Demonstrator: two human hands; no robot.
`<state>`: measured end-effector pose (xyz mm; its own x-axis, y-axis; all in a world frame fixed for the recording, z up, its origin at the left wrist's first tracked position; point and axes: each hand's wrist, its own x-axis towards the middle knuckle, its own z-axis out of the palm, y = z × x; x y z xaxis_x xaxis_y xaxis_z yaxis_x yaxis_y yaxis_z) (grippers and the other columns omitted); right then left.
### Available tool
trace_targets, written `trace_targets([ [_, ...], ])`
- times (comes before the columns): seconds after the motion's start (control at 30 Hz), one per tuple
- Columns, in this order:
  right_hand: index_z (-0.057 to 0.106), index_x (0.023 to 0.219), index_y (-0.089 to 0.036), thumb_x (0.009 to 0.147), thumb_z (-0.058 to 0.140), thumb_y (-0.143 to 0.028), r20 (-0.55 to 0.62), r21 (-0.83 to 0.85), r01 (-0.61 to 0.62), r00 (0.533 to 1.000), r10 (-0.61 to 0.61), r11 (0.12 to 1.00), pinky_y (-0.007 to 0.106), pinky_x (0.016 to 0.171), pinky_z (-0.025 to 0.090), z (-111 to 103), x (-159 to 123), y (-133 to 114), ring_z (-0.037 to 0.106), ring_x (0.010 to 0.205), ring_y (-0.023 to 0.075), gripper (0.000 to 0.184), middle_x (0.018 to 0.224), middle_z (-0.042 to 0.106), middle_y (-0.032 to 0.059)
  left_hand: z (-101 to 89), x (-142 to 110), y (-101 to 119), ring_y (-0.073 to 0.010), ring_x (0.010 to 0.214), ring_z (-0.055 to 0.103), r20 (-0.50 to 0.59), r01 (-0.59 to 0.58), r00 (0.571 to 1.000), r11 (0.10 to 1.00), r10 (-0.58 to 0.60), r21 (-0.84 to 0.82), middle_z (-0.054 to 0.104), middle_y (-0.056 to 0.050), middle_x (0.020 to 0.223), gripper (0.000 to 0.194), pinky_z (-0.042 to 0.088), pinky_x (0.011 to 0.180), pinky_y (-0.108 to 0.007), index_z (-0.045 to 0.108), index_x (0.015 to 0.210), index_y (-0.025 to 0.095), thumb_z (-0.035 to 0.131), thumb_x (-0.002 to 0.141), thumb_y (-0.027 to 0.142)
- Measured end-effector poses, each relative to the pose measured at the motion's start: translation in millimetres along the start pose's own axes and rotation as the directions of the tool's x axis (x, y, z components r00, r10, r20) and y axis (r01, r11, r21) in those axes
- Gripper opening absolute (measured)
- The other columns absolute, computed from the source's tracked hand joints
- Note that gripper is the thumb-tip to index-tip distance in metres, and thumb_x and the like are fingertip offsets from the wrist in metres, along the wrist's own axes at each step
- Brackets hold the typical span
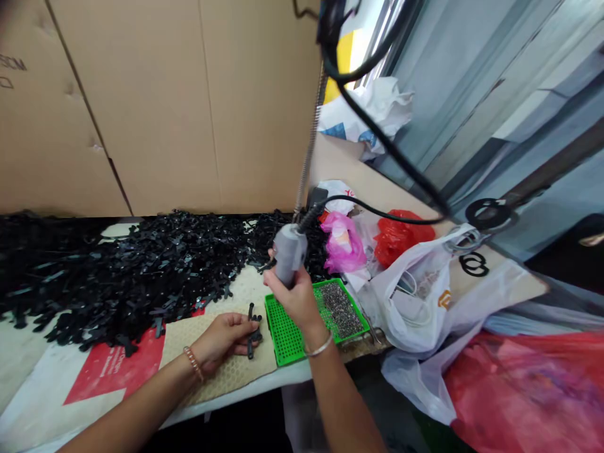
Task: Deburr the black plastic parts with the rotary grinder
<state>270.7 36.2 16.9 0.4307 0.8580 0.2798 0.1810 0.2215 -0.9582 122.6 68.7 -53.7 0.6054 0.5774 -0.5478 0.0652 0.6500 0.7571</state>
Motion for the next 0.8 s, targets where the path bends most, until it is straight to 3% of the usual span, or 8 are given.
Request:
trace_targets([
  [0.1,0.058,0.1,-0.021,0.078,0.068,-0.034,-0.006,0.021,-0.042,0.999,0.042,0.999,0.033,0.068,0.049,-33.3,-26.9,-7.6,0.061,0.07,0.0187,0.027,0.081,0.063,0.0015,-1.8,1.0,-0.8,-0.0121,0.054,0.063,0.023,0.028,0.999,0.999,-0.029,0.043,0.068,-0.006,0.064,0.026,0.049,0.047,-0.019,0.062,0.065,0.011,0.082,0.064,0.029],
  [0.23,0.057,0.111,-0.022,0.083,0.065,-0.035,-0.095,0.028,-0.092,0.991,0.094,0.995,0.03,0.059,0.046,-54.5,-53.9,13.9,0.057,0.061,0.0167,0.032,0.067,0.06,-0.0019,-2.4,0.8,0.5,-0.0126,0.056,0.064,0.024,0.048,0.998,0.996,-0.05,0.077,0.069,-0.006,0.065,0.026,0.049,0.048,-0.019,0.062,0.065,0.012,0.081,0.065,0.029],
  [0.4,0.058,0.097,-0.023,0.083,0.065,-0.04,-0.255,0.179,-0.051,0.962,0.097,0.983,0.027,0.047,0.035,-50.6,-66.7,50.1,0.041,0.044,0.012,0.023,0.051,0.041,-0.0078,-2.7,1.0,-0.4,-0.0132,0.055,0.064,0.022,0.049,0.998,0.994,-0.051,0.097,0.069,-0.007,0.065,0.029,0.049,0.048,-0.019,0.063,0.067,0.011,0.082,0.063,0.032],
  [0.57,0.056,0.092,-0.024,0.081,0.066,-0.047,-0.257,0.195,-0.059,0.96,0.109,0.979,0.028,0.045,0.032,-44.7,-69.4,57.7,0.037,0.041,0.0125,0.028,0.049,0.038,-0.0085,-2.8,-0.5,0.1,-0.0137,0.056,0.064,0.026,0.046,0.998,0.995,-0.048,0.086,0.068,-0.006,0.064,0.032,0.048,0.048,-0.019,0.061,0.065,0.012,0.084,0.059,0.034],
  [0.8,0.055,0.093,-0.023,0.083,0.066,-0.041,-0.252,0.215,-0.049,0.962,0.103,0.975,0.026,0.044,0.033,-46.3,-71.0,64.4,0.038,0.042,0.0114,0.023,0.05,0.04,-0.0085,-3.3,0.3,-0.7,-0.0134,0.057,0.064,0.023,0.041,0.999,0.995,-0.043,0.094,0.069,-0.006,0.066,0.032,0.05,0.051,-0.021,0.063,0.068,0.011,0.084,0.059,0.034],
])
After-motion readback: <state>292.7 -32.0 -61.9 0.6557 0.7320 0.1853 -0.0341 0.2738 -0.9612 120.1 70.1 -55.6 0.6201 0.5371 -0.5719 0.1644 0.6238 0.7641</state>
